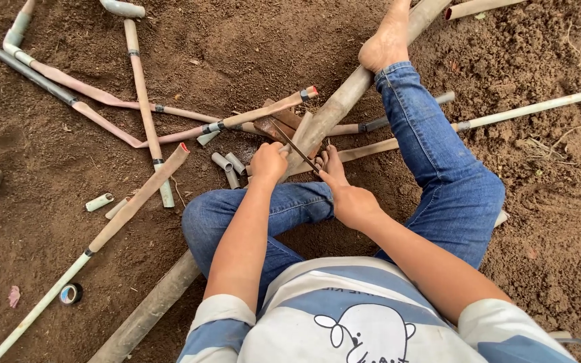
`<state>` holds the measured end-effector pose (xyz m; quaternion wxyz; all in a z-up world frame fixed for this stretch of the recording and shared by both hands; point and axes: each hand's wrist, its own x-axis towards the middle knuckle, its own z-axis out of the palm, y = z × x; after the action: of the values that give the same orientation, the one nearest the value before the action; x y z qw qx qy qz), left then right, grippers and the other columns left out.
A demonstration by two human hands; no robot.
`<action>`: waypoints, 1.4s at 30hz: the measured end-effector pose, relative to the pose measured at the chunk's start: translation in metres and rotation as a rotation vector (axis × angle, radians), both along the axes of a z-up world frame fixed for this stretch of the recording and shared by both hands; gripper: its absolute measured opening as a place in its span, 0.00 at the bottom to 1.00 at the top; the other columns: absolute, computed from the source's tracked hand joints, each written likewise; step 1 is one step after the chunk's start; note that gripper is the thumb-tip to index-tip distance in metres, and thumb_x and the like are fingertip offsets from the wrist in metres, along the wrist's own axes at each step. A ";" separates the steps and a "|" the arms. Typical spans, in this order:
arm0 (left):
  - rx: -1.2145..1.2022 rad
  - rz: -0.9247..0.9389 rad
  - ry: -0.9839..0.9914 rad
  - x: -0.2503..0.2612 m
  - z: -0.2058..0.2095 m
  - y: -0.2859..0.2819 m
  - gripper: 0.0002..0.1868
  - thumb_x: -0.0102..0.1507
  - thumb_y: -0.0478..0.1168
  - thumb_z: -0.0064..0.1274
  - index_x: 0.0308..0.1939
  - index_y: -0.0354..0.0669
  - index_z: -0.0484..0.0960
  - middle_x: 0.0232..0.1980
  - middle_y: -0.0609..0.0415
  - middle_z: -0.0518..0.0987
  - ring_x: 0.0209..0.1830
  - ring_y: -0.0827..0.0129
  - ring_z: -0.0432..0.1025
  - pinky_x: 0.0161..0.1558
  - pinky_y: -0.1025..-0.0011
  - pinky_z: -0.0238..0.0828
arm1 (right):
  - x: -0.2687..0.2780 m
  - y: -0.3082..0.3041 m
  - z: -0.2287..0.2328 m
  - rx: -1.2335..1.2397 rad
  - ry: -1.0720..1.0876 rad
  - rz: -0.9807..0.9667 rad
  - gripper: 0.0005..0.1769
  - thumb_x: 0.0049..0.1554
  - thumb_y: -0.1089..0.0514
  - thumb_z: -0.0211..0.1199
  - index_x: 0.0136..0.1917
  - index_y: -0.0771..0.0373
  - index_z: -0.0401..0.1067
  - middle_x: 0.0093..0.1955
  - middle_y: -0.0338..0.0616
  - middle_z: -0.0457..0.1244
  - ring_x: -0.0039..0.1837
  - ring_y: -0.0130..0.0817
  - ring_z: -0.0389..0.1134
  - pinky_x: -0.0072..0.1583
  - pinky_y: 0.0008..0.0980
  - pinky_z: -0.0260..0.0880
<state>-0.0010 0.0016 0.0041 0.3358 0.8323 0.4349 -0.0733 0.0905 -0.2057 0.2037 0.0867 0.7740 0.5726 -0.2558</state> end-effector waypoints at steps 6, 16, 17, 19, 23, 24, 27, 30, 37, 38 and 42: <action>0.024 -0.024 -0.013 0.002 -0.006 -0.001 0.19 0.72 0.47 0.53 0.65 0.47 0.84 0.54 0.40 0.80 0.56 0.42 0.80 0.53 0.43 0.81 | 0.011 -0.044 -0.065 -0.015 0.051 -0.080 0.40 0.70 0.60 0.44 0.91 0.50 0.36 0.47 0.55 0.73 0.38 0.37 0.76 0.39 0.29 0.76; 0.048 -0.061 0.024 -0.003 0.008 -0.002 0.18 0.73 0.47 0.51 0.64 0.45 0.84 0.53 0.41 0.79 0.52 0.47 0.81 0.49 0.49 0.84 | 0.007 -0.013 -0.082 0.324 0.110 -0.122 0.40 0.53 0.68 0.55 0.79 0.58 0.59 0.91 0.63 0.25 0.79 0.48 0.57 0.47 0.35 0.73; 0.028 -0.050 0.027 -0.002 0.007 -0.005 0.18 0.73 0.47 0.51 0.64 0.45 0.84 0.53 0.41 0.79 0.52 0.48 0.81 0.49 0.49 0.84 | 0.009 -0.024 -0.073 0.418 0.125 -0.073 0.35 0.54 0.68 0.56 0.75 0.61 0.60 0.91 0.62 0.27 0.68 0.48 0.71 0.39 0.33 0.73; 0.026 -0.054 0.040 0.000 0.006 -0.005 0.19 0.73 0.47 0.51 0.65 0.46 0.83 0.53 0.41 0.79 0.52 0.48 0.81 0.48 0.49 0.84 | 0.003 -0.037 -0.050 0.425 0.233 -0.140 0.35 0.59 0.67 0.50 0.80 0.60 0.54 0.92 0.55 0.28 0.75 0.45 0.66 0.44 0.31 0.74; 0.058 -0.080 0.012 0.000 0.008 -0.002 0.19 0.73 0.47 0.51 0.65 0.46 0.83 0.55 0.40 0.79 0.52 0.49 0.81 0.49 0.49 0.83 | 0.001 -0.025 -0.024 0.473 0.314 -0.144 0.37 0.59 0.70 0.47 0.81 0.63 0.54 0.92 0.54 0.28 0.85 0.44 0.55 0.50 0.24 0.75; 0.059 -0.079 0.012 -0.002 0.009 -0.008 0.19 0.73 0.47 0.51 0.65 0.46 0.83 0.55 0.40 0.79 0.52 0.49 0.81 0.49 0.49 0.83 | 0.002 -0.017 -0.030 0.474 0.314 -0.144 0.37 0.59 0.70 0.47 0.81 0.63 0.54 0.92 0.54 0.28 0.85 0.44 0.55 0.50 0.24 0.75; 0.097 -0.113 -0.001 -0.002 0.013 -0.009 0.18 0.73 0.46 0.53 0.62 0.43 0.85 0.54 0.37 0.80 0.54 0.43 0.80 0.52 0.46 0.83 | 0.011 0.005 -0.065 0.044 0.017 -0.041 0.45 0.65 0.65 0.50 0.91 0.52 0.40 0.46 0.55 0.71 0.32 0.35 0.71 0.31 0.29 0.69; 0.058 -0.060 -0.018 -0.003 0.010 -0.007 0.18 0.74 0.46 0.52 0.63 0.43 0.84 0.55 0.40 0.80 0.53 0.47 0.80 0.51 0.48 0.83 | 0.010 0.004 -0.089 0.200 0.078 -0.169 0.46 0.54 0.67 0.53 0.84 0.48 0.55 0.91 0.64 0.26 0.85 0.53 0.53 0.51 0.42 0.73; 0.056 -0.072 -0.003 -0.001 0.010 -0.008 0.18 0.73 0.46 0.53 0.63 0.44 0.84 0.54 0.40 0.79 0.53 0.47 0.80 0.51 0.48 0.83 | 0.002 -0.019 -0.015 -0.048 0.031 -0.075 0.41 0.69 0.64 0.46 0.91 0.55 0.39 0.48 0.60 0.72 0.37 0.39 0.75 0.36 0.30 0.73; 0.068 -0.090 -0.006 -0.001 0.013 -0.007 0.17 0.73 0.46 0.53 0.63 0.44 0.84 0.54 0.39 0.79 0.53 0.46 0.80 0.51 0.47 0.83 | 0.003 -0.016 -0.011 -0.083 0.071 -0.113 0.40 0.70 0.63 0.44 0.91 0.54 0.37 0.50 0.60 0.72 0.38 0.40 0.76 0.37 0.31 0.73; 0.097 -0.106 -0.001 0.000 0.015 -0.009 0.17 0.72 0.46 0.53 0.62 0.45 0.85 0.53 0.39 0.79 0.52 0.45 0.80 0.50 0.47 0.83 | 0.005 0.004 -0.049 -0.054 -0.025 0.008 0.44 0.68 0.64 0.49 0.91 0.52 0.36 0.48 0.55 0.72 0.34 0.33 0.72 0.35 0.27 0.72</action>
<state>-0.0013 -0.0079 0.0190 0.2907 0.8696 0.3931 -0.0695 0.0955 -0.2018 0.1543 0.1157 0.7723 0.5675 -0.2609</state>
